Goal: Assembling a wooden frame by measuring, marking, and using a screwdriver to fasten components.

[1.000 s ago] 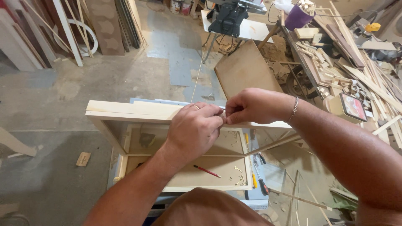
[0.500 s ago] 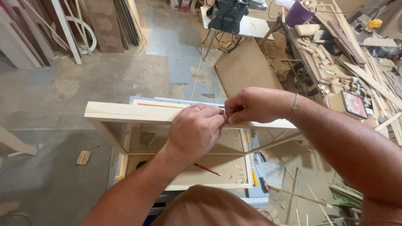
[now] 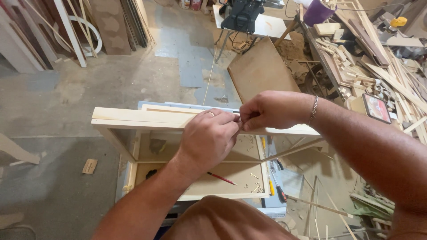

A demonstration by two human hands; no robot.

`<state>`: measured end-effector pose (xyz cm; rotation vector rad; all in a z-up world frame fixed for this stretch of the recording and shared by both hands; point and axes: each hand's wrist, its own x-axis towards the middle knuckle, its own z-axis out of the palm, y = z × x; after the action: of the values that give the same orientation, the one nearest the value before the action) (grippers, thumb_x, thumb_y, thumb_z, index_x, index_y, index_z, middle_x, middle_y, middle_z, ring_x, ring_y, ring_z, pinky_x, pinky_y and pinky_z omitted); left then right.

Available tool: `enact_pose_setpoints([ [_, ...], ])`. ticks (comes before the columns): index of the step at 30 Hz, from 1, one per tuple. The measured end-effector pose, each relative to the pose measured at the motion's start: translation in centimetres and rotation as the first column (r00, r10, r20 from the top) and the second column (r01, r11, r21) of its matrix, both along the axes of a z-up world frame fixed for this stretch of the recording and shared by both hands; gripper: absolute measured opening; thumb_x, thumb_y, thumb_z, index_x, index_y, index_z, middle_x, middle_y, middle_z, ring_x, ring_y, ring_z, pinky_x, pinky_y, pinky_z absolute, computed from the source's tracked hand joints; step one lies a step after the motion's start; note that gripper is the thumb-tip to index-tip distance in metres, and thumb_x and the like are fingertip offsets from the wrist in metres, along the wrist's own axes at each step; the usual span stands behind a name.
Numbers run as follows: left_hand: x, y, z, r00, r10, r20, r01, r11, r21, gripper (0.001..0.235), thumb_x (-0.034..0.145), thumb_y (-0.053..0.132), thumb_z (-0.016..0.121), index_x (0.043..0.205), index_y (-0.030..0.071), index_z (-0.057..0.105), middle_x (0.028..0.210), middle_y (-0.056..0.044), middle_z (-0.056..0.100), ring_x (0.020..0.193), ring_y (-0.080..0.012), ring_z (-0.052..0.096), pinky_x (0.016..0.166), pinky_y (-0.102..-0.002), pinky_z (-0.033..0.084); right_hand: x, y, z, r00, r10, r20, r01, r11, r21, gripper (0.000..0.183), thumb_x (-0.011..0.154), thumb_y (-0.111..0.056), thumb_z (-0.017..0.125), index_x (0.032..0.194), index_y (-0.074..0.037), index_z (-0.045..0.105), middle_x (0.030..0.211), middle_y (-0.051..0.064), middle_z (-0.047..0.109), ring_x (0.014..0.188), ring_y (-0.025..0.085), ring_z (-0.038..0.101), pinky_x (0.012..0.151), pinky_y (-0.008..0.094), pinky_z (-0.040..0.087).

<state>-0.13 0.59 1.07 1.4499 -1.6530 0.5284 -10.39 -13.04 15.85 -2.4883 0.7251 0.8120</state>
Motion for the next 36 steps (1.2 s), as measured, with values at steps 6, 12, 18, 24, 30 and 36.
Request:
enact_pose_setpoints([
  [6, -0.2, 0.3, 0.1, 1.000, 0.021, 0.009, -0.021, 1.000, -0.013, 0.006, 0.089, 0.023, 0.069, 0.084, 0.020, 0.071, 0.094, 0.003, 0.068, 0.094, -0.0186, 0.069, 0.083, -0.034, 0.055, -0.1, 0.2, -0.1, 1.000, 0.008, 0.004, -0.008, 1.000, -0.003, 0.019, 0.095, -0.027, 0.072, 0.099, -0.009, 0.078, 0.085, 0.009, 0.074, 0.083, 0.024, 0.069, 0.081, 0.040, 0.057],
  [12, 0.1, 0.6, 1.2, 1.000, 0.003, 0.020, -0.003, 1.000, 0.015, 0.003, 0.088, 0.020, 0.073, 0.088, 0.019, 0.076, 0.092, 0.000, 0.070, 0.091, -0.0182, 0.071, 0.080, -0.035, 0.057, -2.4, 0.6, 0.8, 0.960, -0.072, 0.272, 0.074, 0.997, 0.003, 0.025, 0.095, -0.022, 0.068, 0.110, -0.004, 0.076, 0.093, 0.014, 0.078, 0.085, 0.029, 0.073, 0.084, 0.045, 0.058],
  [18, 0.0, 1.0, 2.0, 1.000, -0.019, 0.005, 0.019, 0.999, 0.040, 0.009, 0.091, 0.020, 0.069, 0.094, 0.019, 0.077, 0.095, 0.001, 0.073, 0.090, -0.0196, 0.073, 0.080, -0.034, 0.058, -8.6, 0.5, -5.2, 0.557, 0.204, 0.805, 0.045, 0.960, -0.275, 0.017, 0.088, -0.025, 0.079, 0.101, -0.014, 0.077, 0.090, 0.003, 0.073, 0.086, 0.026, 0.073, 0.078, 0.041, 0.060],
  [24, 0.3, 0.5, 1.8, 0.998, -0.052, 0.025, 0.050, 0.995, 0.091, 0.010, 0.092, 0.023, 0.070, 0.099, 0.020, 0.076, 0.101, 0.000, 0.073, 0.097, -0.0223, 0.073, 0.085, -0.036, 0.058, -9.5, 2.4, -9.1, 0.286, 0.458, 0.842, 0.094, 0.861, -0.500, 0.022, 0.092, -0.011, 0.072, 0.114, -0.012, 0.074, 0.099, 0.006, 0.071, 0.087, 0.031, 0.068, 0.076, 0.043, 0.056],
  [30, -0.7, 1.3, 4.8, 0.994, -0.104, -0.038, 0.107, 0.990, 0.091, 0.008, 0.089, 0.006, 0.074, 0.096, 0.006, 0.079, 0.105, -0.008, 0.078, 0.088, -0.0266, 0.072, 0.080, -0.039, 0.057, -11.1, 2.3, -7.8, 0.205, 0.381, 0.902, 0.103, 0.908, -0.407, 0.016, 0.100, -0.012, 0.065, 0.113, -0.004, 0.068, 0.100, 0.010, 0.070, 0.083, 0.028, 0.063, 0.079, 0.038, 0.052],
  [36, -0.2, 1.6, 5.9, 0.994, -0.113, 0.011, 0.111, 0.988, 0.110, 0.007, 0.094, 0.007, 0.077, 0.099, 0.004, 0.080, 0.105, -0.009, 0.079, 0.093, -0.0249, 0.074, 0.091, -0.038, 0.058, -21.0, -3.1, -9.3, -0.257, 0.254, 0.932, 0.609, 0.791, -0.047, 0.022, 0.107, -0.019, 0.055, 0.095, -0.003, 0.064, 0.080, 0.008, 0.064, 0.073, 0.018, 0.059, 0.071, 0.032, 0.049],
])
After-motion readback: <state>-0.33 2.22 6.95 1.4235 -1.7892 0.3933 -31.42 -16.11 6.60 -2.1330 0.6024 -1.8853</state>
